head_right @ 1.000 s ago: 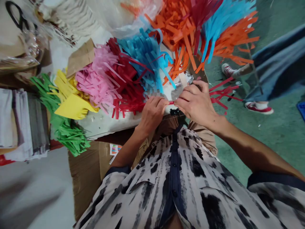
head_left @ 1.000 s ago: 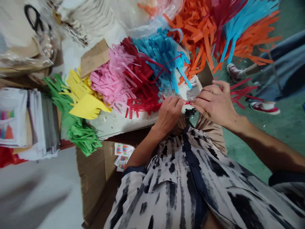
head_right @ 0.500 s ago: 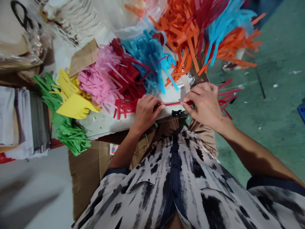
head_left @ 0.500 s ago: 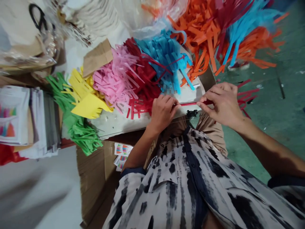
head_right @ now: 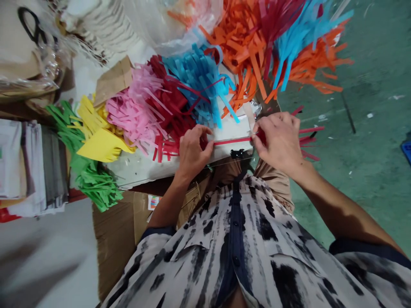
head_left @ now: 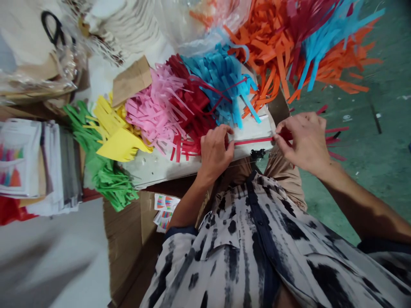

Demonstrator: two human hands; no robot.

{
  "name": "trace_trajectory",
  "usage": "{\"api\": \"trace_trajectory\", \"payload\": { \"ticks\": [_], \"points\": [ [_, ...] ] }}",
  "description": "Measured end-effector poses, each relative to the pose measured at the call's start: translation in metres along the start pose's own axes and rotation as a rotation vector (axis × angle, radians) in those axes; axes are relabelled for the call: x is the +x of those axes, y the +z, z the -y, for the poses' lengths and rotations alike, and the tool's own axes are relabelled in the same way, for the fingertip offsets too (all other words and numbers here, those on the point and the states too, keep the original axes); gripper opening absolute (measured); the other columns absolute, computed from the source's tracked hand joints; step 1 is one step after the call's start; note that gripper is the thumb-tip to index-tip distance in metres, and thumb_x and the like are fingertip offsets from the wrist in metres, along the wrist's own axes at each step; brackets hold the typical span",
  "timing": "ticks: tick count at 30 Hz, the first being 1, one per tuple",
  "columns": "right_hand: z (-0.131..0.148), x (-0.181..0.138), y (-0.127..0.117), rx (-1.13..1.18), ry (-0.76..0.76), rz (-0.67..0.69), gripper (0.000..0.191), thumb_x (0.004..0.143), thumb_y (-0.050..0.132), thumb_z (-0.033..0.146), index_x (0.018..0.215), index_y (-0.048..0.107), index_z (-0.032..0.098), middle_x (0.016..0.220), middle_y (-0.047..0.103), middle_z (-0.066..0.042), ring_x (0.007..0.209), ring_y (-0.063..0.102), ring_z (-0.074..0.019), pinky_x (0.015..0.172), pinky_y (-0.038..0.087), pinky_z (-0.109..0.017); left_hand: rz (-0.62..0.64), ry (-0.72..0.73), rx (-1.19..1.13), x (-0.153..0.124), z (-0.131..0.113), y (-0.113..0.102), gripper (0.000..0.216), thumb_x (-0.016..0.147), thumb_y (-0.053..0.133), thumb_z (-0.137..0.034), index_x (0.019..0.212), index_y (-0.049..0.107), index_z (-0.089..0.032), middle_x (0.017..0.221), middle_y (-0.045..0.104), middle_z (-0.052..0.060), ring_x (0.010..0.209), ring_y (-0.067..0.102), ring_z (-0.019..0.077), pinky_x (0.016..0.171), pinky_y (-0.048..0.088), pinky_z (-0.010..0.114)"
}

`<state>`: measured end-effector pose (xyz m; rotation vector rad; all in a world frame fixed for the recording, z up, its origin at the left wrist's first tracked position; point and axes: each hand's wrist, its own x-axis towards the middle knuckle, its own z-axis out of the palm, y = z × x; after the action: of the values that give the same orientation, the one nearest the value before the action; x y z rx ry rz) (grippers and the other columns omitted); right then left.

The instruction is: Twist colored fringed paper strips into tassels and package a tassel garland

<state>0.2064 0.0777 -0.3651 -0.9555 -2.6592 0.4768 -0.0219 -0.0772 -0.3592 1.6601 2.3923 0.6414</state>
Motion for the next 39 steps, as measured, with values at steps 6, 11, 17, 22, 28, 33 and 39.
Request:
{"api": "trace_trajectory", "payload": {
  "ticks": [6, 11, 17, 22, 28, 33, 39],
  "points": [
    [0.000, -0.003, 0.011, -0.024, -0.238, -0.050, 0.030, 0.113, 0.049, 0.029, 0.112, 0.079, 0.035, 0.122, 0.083, -0.004, 0.131, 0.063, -0.0318, 0.126, 0.028, -0.065, 0.024, 0.363, 0.080, -0.004, 0.002, 0.012, 0.030, 0.109, 0.057, -0.014, 0.117, 0.080, -0.030, 0.121, 0.085, 0.004, 0.118, 0.071, 0.0264, 0.102, 0.046, 0.046],
    [0.015, 0.004, 0.007, -0.010, -0.339, 0.040, 0.028, 0.111, 0.054, 0.037, 0.123, 0.078, 0.032, 0.125, 0.083, -0.007, 0.129, 0.064, -0.0334, 0.122, 0.032, -0.061, -0.015, 0.417, 0.125, -0.021, -0.014, 0.005, 0.021, 0.101, 0.067, -0.021, 0.118, 0.080, -0.021, 0.119, 0.084, 0.010, 0.118, 0.072, 0.0306, 0.119, 0.040, 0.055],
    [0.012, -0.019, 0.014, -0.074, -0.491, 0.036, 0.039, 0.111, 0.062, 0.050, 0.142, 0.075, 0.032, 0.125, 0.083, -0.008, 0.119, 0.067, -0.0320, 0.104, 0.042, -0.052, -0.141, 0.381, 0.102, -0.063, -0.019, 0.018, 0.018, 0.110, 0.065, -0.026, 0.120, 0.080, -0.023, 0.118, 0.087, 0.008, 0.108, 0.076, 0.0252, 0.117, 0.042, 0.050],
    [0.016, -0.041, 0.022, -0.102, -0.627, -0.168, 0.043, 0.108, 0.067, 0.019, 0.146, 0.075, 0.039, 0.125, 0.085, -0.001, 0.116, 0.071, -0.0229, 0.103, 0.041, -0.046, -0.160, 0.347, 0.010, -0.074, -0.019, 0.025, 0.018, 0.111, 0.064, -0.022, 0.110, 0.081, -0.027, 0.107, 0.088, 0.004, 0.096, 0.078, 0.0200, 0.107, 0.046, 0.043],
    [0.031, -0.031, -0.009, -0.197, -0.608, -0.274, 0.033, 0.110, 0.064, 0.019, 0.129, 0.084, 0.036, 0.109, 0.089, 0.000, 0.103, 0.076, -0.0230, 0.086, 0.044, -0.045, -0.153, 0.074, -0.409, -0.070, -0.045, 0.003, 0.022, 0.109, 0.068, -0.041, 0.101, 0.081, -0.025, 0.105, 0.087, 0.009, 0.097, 0.080, 0.0233, 0.092, 0.054, 0.040],
    [0.043, -0.013, -0.046, -0.049, -0.437, -0.142, 0.030, 0.113, 0.059, 0.039, 0.119, 0.087, 0.048, 0.106, 0.088, 0.002, 0.099, 0.078, -0.0266, 0.084, 0.047, -0.049, 0.168, -0.361, -1.347, -0.055, -0.054, -0.025, 0.041, 0.092, 0.089, -0.062, 0.106, 0.081, -0.024, 0.091, 0.085, 0.004, 0.082, 0.079, 0.0188, 0.079, 0.060, 0.031],
    [0.067, 0.001, -0.060, 0.086, -0.321, -0.101, 0.031, 0.110, 0.059, 0.050, 0.121, 0.087, 0.044, 0.107, 0.088, -0.003, 0.106, 0.080, -0.0324, 0.096, 0.053, -0.057, 0.370, -0.491, -1.643, -0.047, -0.051, -0.036, 0.049, 0.070, 0.105, -0.061, 0.090, 0.085, -0.021, 0.082, 0.082, 0.004, 0.074, 0.077, 0.0176, 0.077, 0.062, 0.031]
  ]
}}
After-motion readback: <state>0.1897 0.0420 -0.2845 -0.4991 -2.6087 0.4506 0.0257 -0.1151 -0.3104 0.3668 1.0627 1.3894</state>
